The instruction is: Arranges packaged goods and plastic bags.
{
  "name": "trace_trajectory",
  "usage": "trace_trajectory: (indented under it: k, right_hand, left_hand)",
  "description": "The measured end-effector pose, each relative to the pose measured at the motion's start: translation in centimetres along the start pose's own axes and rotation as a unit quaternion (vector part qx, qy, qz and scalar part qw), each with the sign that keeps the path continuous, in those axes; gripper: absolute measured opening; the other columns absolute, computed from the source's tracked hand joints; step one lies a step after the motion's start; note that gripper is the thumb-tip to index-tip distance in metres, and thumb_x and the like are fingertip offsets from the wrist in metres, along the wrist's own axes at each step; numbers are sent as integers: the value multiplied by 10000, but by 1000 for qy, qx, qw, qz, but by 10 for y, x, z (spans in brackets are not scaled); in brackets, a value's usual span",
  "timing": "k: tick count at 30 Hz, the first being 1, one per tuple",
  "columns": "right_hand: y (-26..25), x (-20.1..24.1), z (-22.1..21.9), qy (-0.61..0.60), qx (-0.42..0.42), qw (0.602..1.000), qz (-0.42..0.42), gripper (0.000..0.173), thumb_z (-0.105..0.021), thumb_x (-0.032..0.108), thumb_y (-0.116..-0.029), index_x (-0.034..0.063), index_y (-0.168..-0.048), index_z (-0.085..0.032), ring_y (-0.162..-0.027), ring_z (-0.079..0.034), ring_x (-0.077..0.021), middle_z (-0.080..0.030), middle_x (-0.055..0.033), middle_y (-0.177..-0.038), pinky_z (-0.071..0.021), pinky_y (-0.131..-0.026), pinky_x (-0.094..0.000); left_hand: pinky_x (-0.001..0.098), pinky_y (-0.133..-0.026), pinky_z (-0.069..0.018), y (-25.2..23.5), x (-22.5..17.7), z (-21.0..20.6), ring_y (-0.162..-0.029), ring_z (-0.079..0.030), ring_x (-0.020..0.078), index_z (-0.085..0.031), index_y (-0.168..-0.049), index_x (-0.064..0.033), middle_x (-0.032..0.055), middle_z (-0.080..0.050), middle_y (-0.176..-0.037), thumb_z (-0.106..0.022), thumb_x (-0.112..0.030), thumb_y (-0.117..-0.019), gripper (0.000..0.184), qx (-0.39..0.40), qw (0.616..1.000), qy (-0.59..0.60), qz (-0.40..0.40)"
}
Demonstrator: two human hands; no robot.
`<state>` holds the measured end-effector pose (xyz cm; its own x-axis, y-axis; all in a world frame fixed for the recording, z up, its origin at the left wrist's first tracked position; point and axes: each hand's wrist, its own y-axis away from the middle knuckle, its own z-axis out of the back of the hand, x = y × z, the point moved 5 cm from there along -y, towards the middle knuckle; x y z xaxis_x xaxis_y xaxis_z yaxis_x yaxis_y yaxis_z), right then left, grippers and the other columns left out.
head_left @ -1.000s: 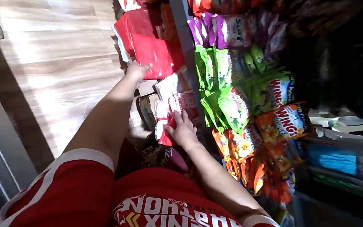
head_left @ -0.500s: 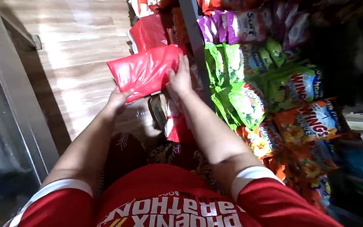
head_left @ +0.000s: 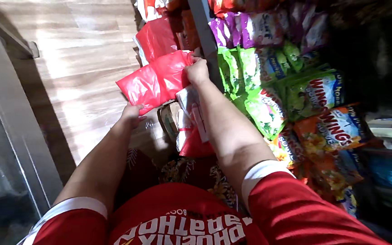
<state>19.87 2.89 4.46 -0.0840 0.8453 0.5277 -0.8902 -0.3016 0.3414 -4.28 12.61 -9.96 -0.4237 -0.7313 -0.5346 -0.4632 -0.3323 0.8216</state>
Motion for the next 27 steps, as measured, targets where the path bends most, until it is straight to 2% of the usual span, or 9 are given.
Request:
trace_trajectory:
  k: [8,11,13,15,17,19,22,25,27]
  right_hand:
    - [106,50,-25,113,-27,945,306,319,-661,93,-902,6,-1201,-732,-1116,-689,-350,-736,-188,-1146,-496,-996,-564]
    - [168,44,-49,83,-83,835,537,167,-720,103,-856,28,-991,-781,-871,-719,-344,-745,-164,-887,-545,-786,-539]
    - [196,24,-55,61,-50,811,580,113,-742,94,-875,64,-978,-777,-816,-706,-295,-725,-119,-852,-572,-723,-474]
    - [208,7,-46,64,4,849,524,153,-781,129,-841,61,-977,-775,-845,-714,-312,-736,-135,-900,-586,-730,-510]
    - [215,-6,-41,61,26,872,485,163,-771,129,-827,29,-952,-737,-880,-725,-332,-737,-162,-901,-585,-774,-548]
    - [229,-20,-46,66,3,855,514,100,-753,105,-839,24,-894,-731,-869,-727,-320,-734,-162,-872,-593,-781,-520]
    - [235,-36,-53,53,18,884,463,78,-689,79,-873,21,-879,-741,-845,-744,-289,-744,-148,-851,-607,-761,-503]
    - [230,-54,-44,-214,79,947,227,122,-608,46,-943,0,-983,-715,-842,-702,-106,-726,-50,-882,-603,-793,-324]
    - [227,-59,-43,-422,124,898,29,153,-519,35,-1009,2,-1072,-655,-871,-706,-127,-728,-57,-922,-603,-842,-338]
  left_hand:
    - [665,-1035,-456,7,11,-2,-1367,-502,360,-345,-1564,-117,181,-478,-1518,-303,-685,-1038,776,-6,995,72,71]
    - [451,-785,-588,39,-8,-7,-933,-680,227,-546,-1233,-139,96,-683,-1026,-110,-575,-1083,635,91,971,221,6]
    - [392,-827,-589,70,-26,-8,-960,-677,157,-575,-1175,-190,22,-703,-1012,43,-609,-1040,759,215,910,343,-86]
    - [480,-1021,-533,95,-39,-4,-1225,-622,206,-545,-1352,-210,46,-674,-1279,92,-830,-890,1001,275,862,408,-123]
    - [507,-1043,-516,116,-46,-4,-1263,-601,227,-509,-1407,-200,66,-646,-1332,121,-834,-871,1043,250,879,372,-159]
    - [453,-932,-585,127,-41,-7,-1101,-682,197,-558,-1312,-151,62,-706,-1166,-54,-562,-1081,690,185,925,281,-176]
    - [422,-840,-609,125,-36,-5,-929,-720,191,-592,-1160,-59,85,-728,-994,-408,-191,-1060,247,122,948,239,-170]
    - [447,-867,-616,121,-44,-1,-953,-728,211,-547,-1217,-16,114,-725,-1035,-491,-54,-1007,221,100,932,236,-257]
    - [421,-891,-614,123,-54,2,-975,-722,191,-529,-1245,-7,100,-715,-1060,-521,-5,-977,268,84,921,212,-317]
